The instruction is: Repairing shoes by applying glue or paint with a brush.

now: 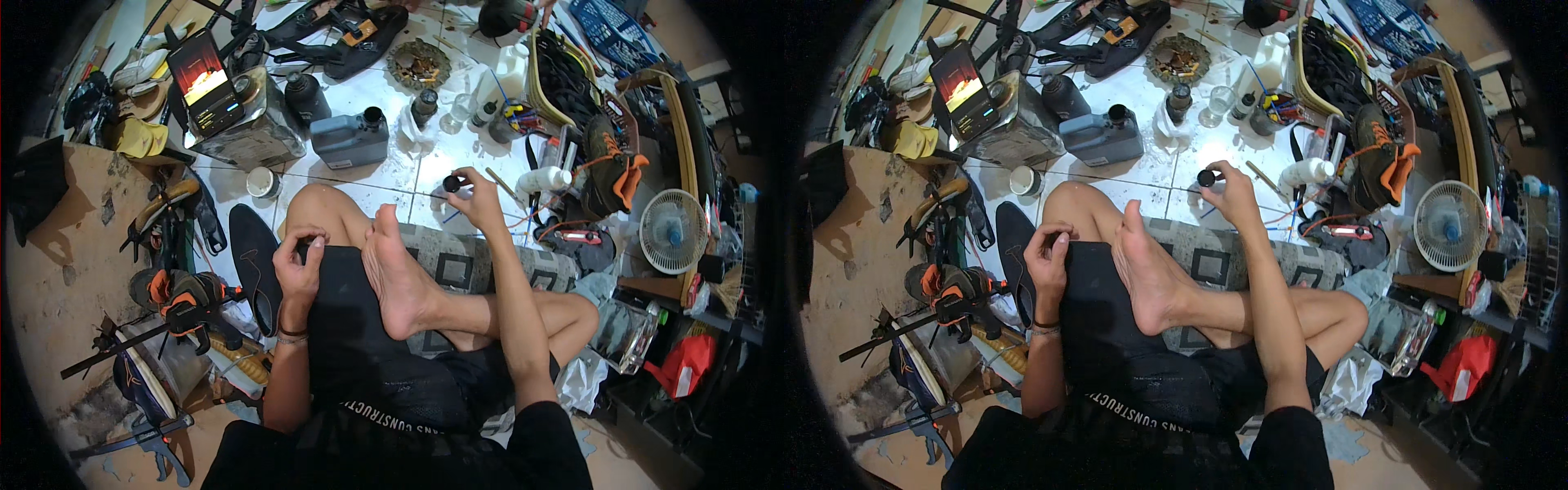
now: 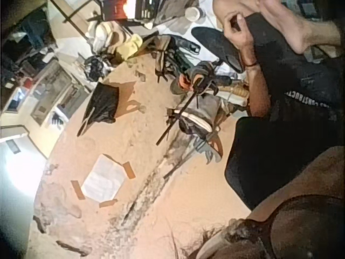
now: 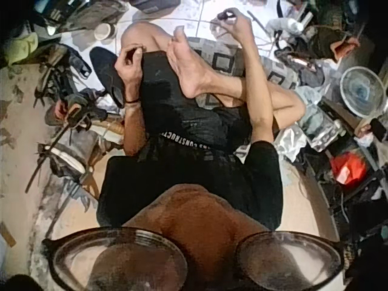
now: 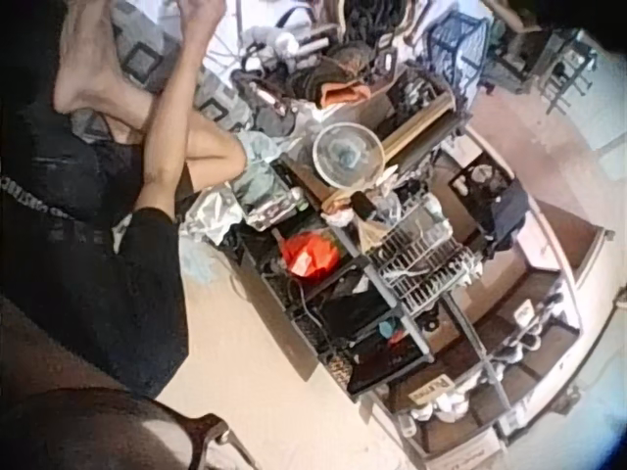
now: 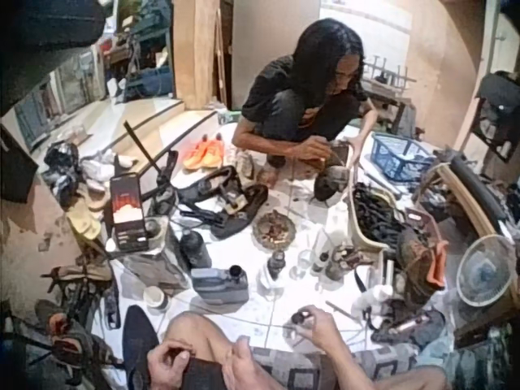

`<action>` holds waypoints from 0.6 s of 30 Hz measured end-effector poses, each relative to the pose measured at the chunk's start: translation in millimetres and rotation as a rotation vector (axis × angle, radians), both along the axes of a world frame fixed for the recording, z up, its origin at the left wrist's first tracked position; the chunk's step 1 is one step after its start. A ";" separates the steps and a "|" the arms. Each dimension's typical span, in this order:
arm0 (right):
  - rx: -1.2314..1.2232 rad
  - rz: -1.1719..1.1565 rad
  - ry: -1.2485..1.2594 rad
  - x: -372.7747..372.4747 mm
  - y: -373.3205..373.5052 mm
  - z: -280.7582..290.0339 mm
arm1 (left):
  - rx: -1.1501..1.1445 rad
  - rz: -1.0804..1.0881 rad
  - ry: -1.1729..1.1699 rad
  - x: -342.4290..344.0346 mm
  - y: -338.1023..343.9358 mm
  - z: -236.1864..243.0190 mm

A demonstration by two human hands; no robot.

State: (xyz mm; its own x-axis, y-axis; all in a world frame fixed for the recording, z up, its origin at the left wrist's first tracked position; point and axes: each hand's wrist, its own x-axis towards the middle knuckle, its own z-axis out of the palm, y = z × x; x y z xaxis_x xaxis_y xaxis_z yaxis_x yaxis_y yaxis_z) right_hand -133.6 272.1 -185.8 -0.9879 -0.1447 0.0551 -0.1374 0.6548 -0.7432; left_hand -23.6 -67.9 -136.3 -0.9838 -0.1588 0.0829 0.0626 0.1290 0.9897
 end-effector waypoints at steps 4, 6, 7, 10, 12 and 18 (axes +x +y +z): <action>-0.103 0.091 0.242 -26.2 -21.1 49.0 | 0.010 0.171 0.077 -49.2 11.4 8.6; -0.128 0.124 0.262 -47.4 -36.9 75.0 | -0.032 0.310 0.235 -94.6 20.5 8.0; -0.161 0.208 0.317 -59.0 -46.1 86.4 | -0.001 0.372 0.246 -115.3 25.6 6.5; -0.107 0.302 0.282 -90.7 -75.9 108.7 | -0.012 0.509 0.296 -163.0 36.1 -1.0; -0.010 0.330 0.249 -105.9 -90.1 115.7 | -0.044 0.576 0.325 -173.2 40.0 -8.5; 0.262 0.501 0.239 -125.7 -107.3 134.9 | 0.039 0.410 0.232 -173.4 43.5 -27.3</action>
State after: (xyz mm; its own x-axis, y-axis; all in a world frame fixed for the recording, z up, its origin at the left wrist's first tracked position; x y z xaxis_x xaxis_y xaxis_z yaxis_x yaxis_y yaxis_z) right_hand -259.2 164.8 -50.9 -0.7608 -0.6272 0.1669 -0.6191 0.6241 -0.4767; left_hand -196.9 -24.3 -163.7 -0.7954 -0.5380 0.2792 0.2342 0.1521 0.9602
